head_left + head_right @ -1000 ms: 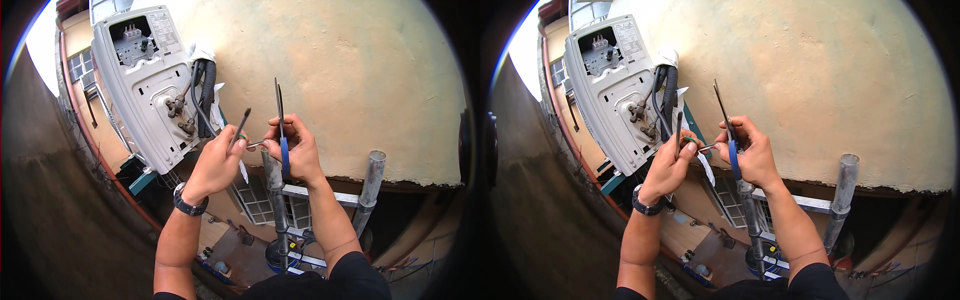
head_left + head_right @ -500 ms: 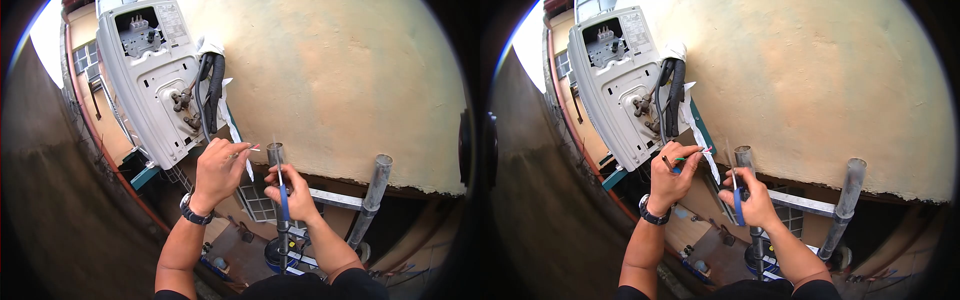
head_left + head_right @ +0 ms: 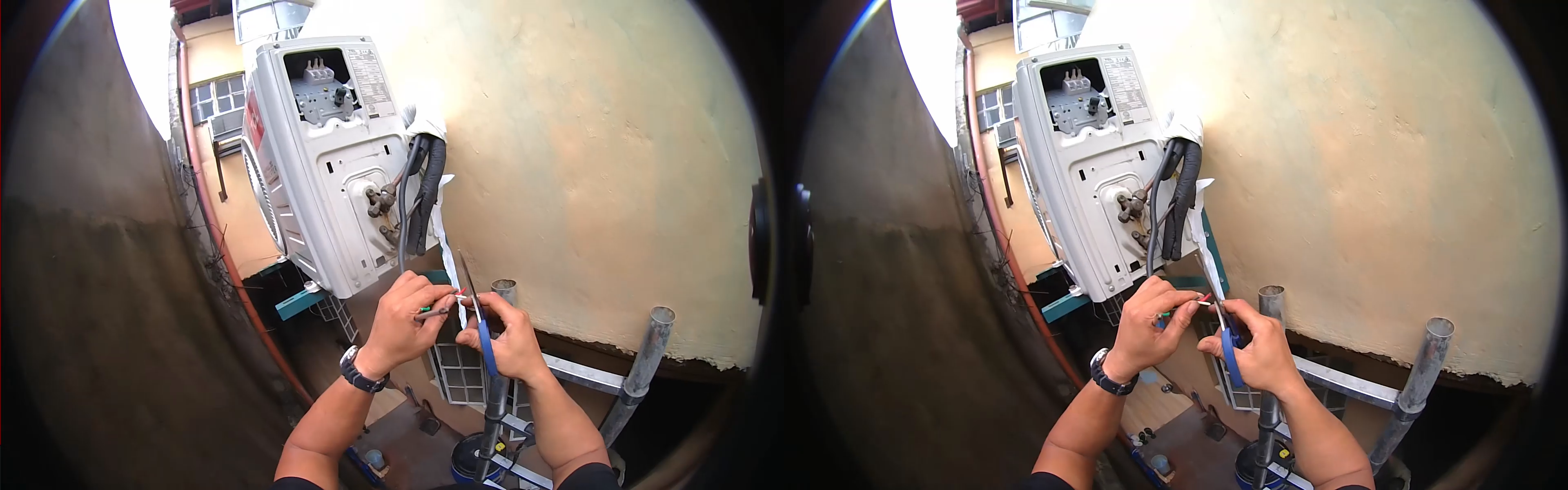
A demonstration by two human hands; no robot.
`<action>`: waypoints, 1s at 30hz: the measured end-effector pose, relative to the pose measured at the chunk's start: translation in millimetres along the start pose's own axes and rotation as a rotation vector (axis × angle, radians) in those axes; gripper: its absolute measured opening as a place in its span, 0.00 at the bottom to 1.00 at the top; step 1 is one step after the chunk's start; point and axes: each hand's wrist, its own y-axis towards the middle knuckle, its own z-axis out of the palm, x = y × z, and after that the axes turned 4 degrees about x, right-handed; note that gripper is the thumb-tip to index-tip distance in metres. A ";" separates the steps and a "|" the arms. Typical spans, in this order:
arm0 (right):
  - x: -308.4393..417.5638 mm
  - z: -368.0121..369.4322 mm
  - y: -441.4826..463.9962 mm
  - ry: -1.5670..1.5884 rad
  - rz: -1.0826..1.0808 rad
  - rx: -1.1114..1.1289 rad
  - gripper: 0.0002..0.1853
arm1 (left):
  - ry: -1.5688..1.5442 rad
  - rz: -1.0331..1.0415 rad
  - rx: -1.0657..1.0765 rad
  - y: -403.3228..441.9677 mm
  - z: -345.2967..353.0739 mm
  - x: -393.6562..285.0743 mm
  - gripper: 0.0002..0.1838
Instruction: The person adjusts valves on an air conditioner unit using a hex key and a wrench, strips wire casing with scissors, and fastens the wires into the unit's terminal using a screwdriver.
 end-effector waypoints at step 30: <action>12.1 8.2 21.1 -0.143 -0.238 0.020 0.37 | 0.067 -0.098 0.153 -0.7 -24.8 -0.4 0.04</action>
